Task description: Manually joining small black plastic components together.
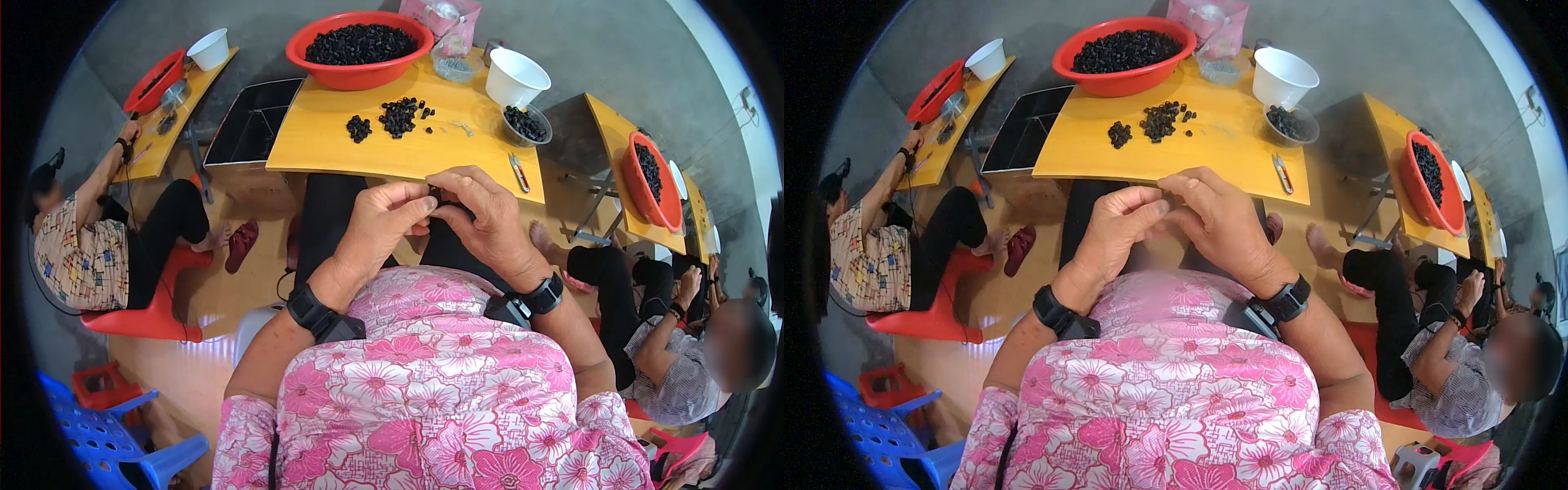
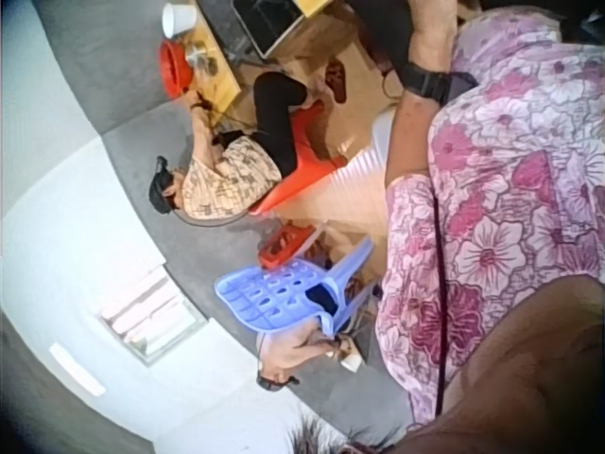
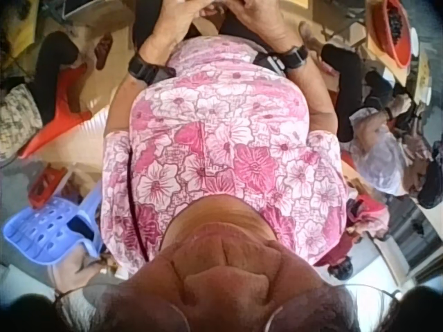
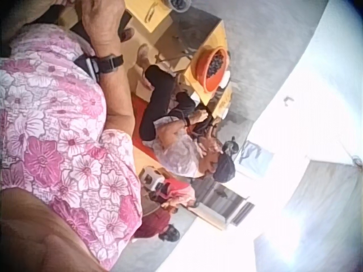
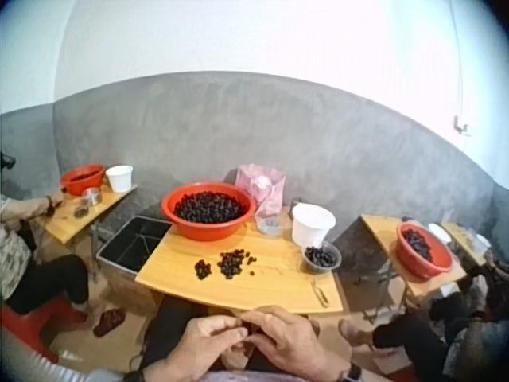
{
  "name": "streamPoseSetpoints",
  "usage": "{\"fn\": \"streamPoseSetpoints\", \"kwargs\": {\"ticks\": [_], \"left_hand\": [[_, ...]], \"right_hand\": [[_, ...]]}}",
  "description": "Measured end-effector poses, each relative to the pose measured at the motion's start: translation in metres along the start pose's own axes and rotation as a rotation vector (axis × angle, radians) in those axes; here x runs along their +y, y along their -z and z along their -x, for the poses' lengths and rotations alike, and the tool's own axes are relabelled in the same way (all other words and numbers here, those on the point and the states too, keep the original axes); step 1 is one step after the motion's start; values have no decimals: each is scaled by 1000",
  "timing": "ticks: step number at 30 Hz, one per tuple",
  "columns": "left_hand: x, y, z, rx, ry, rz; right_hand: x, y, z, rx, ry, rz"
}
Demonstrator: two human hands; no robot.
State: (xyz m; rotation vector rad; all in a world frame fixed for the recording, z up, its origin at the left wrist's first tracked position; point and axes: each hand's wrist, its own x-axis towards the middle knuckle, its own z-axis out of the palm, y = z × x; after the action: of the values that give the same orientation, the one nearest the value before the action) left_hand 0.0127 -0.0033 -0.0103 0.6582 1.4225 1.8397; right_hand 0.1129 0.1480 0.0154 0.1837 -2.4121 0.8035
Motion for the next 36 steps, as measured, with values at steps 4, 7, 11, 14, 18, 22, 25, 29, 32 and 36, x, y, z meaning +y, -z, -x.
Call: {"fn": "streamPoseSetpoints", "kwargs": {"ticks": [4,7,11,14,18,22,25,29,32,36], "left_hand": [[5,0,1,-2,-31,-61],[4,1,-1,-1,-86,-107],[10,1,-2,-31,-127,-195],[11,2,-4,-36,-150,-228],[9,-1,-2,13,-205,-158],[13,-6,1,-8,-298,-2],[10,-3,0,-76,-391,-209],[11,-1,-3,-30,-466,-383],[14,-2,-3,-25,-507,-428],[14,0,-6,-7,-494,-444]], "right_hand": [[-3,0,-2,3,12,28],[-4,1,-3,-6,24,55],[-2,3,-4,-10,45,68],[0,5,-5,-33,42,77],[1,6,-6,-29,51,62],[-2,8,-4,-27,15,55],[-3,7,-5,-12,25,44],[-3,5,-7,-6,22,-14],[-7,8,-9,-28,22,-13],[-4,4,-10,-34,-2,-45]]}}
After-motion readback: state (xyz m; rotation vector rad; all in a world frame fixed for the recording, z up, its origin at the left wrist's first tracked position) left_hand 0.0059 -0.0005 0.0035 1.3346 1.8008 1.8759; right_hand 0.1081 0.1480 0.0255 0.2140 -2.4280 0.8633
